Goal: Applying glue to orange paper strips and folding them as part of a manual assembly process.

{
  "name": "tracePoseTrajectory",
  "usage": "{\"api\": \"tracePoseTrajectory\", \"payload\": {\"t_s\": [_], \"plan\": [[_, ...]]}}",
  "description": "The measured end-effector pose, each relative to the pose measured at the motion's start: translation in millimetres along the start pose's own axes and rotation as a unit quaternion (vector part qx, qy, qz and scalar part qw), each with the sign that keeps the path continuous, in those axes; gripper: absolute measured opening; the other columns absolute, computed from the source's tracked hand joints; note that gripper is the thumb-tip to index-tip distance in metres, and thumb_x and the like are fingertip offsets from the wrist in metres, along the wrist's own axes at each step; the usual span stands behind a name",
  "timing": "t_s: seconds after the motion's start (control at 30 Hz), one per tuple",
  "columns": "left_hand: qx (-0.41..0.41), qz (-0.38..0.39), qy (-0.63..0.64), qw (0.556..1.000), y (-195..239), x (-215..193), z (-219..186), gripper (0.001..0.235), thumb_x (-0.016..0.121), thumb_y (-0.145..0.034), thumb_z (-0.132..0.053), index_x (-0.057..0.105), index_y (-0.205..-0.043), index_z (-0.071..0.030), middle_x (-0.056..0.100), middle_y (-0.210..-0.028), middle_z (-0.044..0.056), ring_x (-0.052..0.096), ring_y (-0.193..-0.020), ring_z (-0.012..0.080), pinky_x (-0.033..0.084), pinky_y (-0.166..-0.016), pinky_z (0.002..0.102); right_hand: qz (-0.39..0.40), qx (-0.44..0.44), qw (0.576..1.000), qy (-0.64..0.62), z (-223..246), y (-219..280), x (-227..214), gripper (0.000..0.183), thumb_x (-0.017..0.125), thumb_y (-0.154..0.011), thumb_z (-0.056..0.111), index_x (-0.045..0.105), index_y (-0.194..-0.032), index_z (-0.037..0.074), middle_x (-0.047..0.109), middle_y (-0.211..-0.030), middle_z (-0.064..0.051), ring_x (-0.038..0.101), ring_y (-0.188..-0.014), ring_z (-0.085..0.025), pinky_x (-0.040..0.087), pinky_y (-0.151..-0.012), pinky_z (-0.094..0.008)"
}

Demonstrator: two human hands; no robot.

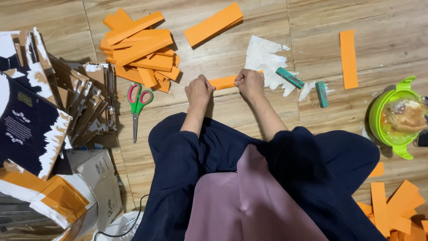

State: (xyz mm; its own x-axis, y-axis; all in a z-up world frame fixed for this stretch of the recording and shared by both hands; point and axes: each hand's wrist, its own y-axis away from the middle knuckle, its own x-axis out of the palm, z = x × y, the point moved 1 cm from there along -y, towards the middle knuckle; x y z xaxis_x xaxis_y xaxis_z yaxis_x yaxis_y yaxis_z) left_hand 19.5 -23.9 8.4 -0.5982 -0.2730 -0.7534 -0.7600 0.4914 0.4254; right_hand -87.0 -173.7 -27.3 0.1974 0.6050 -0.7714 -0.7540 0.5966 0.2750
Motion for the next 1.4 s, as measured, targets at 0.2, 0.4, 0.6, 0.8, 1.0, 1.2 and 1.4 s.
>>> {"api": "tracePoseTrajectory", "payload": {"t_s": [0.2,0.4,0.6,0.8,1.0,1.2,1.4], "plan": [[0.300,-0.038,-0.148,0.942,49.3,34.1,-39.1,0.077,0.075,-0.071,-0.029,0.036,-0.135,-0.009,0.030,-0.142,0.014,0.016,-0.131,0.0408,0.009,-0.104,0.058,-0.019,-0.034,0.999,0.027,-12.8,-4.2,5.9,0.005,0.065,-0.071,0.011,0.063,-0.070,0.016,0.059,-0.058,0.000,0.061,-0.071,-0.027,0.038,-0.073,-0.035],[0.283,0.080,-0.220,0.930,56.9,46.5,-36.8,0.085,0.036,-0.083,-0.066,0.007,-0.145,-0.016,-0.001,-0.152,0.007,-0.006,-0.137,0.0361,-0.005,-0.107,0.059,-0.031,-0.154,0.987,0.018,-3.4,18.8,-30.7,0.004,0.065,-0.074,0.010,0.065,-0.077,0.011,0.064,-0.074,-0.008,0.059,-0.082,-0.031,0.041,-0.078,-0.041],[0.260,0.075,-0.247,0.931,45.8,66.8,-30.9,0.085,0.029,-0.077,-0.075,0.002,-0.144,-0.030,-0.012,-0.150,0.001,-0.014,-0.136,0.0332,-0.008,-0.105,0.061,-0.034,-0.055,0.997,-0.040,-39.2,21.8,-51.9,0.011,0.074,-0.072,0.021,0.067,-0.078,0.016,0.064,-0.077,-0.005,0.059,-0.083,-0.030,0.044,-0.076,-0.038],[0.260,0.065,-0.231,0.936,41.1,76.7,-27.3,0.083,0.031,-0.080,-0.072,0.000,-0.144,-0.029,-0.012,-0.150,0.001,-0.015,-0.136,0.0329,-0.010,-0.104,0.062,-0.050,0.045,0.995,-0.074,-67.6,9.5,-44.0,0.008,0.073,-0.072,0.019,0.068,-0.077,0.022,0.062,-0.067,0.004,0.061,-0.070,-0.016,0.047,-0.069,-0.033],[0.260,0.068,-0.237,0.934,40.0,77.8,-27.1,0.082,0.030,-0.081,-0.071,-0.004,-0.144,-0.030,-0.014,-0.150,0.001,-0.016,-0.135,0.0333,-0.010,-0.104,0.062,-0.068,0.070,0.994,-0.050,-68.0,3.4,-37.5,0.007,0.074,-0.067,0.019,0.068,-0.069,0.022,0.062,-0.060,-0.001,0.064,-0.071,-0.024,0.048,-0.066,-0.034],[0.255,0.072,-0.246,0.932,40.3,76.6,-28.7,0.081,0.031,-0.082,-0.069,-0.004,-0.144,-0.030,-0.015,-0.149,0.001,-0.017,-0.135,0.0334,-0.010,-0.103,0.062,-0.084,0.079,0.992,-0.055,-65.1,5.3,-35.8,0.006,0.073,-0.066,0.016,0.068,-0.067,0.020,0.062,-0.060,-0.003,0.063,-0.070,-0.026,0.048,-0.065,-0.035],[0.252,0.074,-0.254,0.931,40.5,76.9,-29.1,0.081,0.033,-0.082,-0.067,-0.005,-0.143,-0.030,-0.015,-0.149,0.002,-0.017,-0.135,0.0336,-0.010,-0.103,0.062,-0.113,0.096,0.987,-0.069,-73.9,2.6,-26.6,0.013,0.078,-0.063,0.019,0.066,-0.067,0.020,0.058,-0.054,0.007,0.061,-0.060,-0.015,0.046,-0.061,-0.026]]}}
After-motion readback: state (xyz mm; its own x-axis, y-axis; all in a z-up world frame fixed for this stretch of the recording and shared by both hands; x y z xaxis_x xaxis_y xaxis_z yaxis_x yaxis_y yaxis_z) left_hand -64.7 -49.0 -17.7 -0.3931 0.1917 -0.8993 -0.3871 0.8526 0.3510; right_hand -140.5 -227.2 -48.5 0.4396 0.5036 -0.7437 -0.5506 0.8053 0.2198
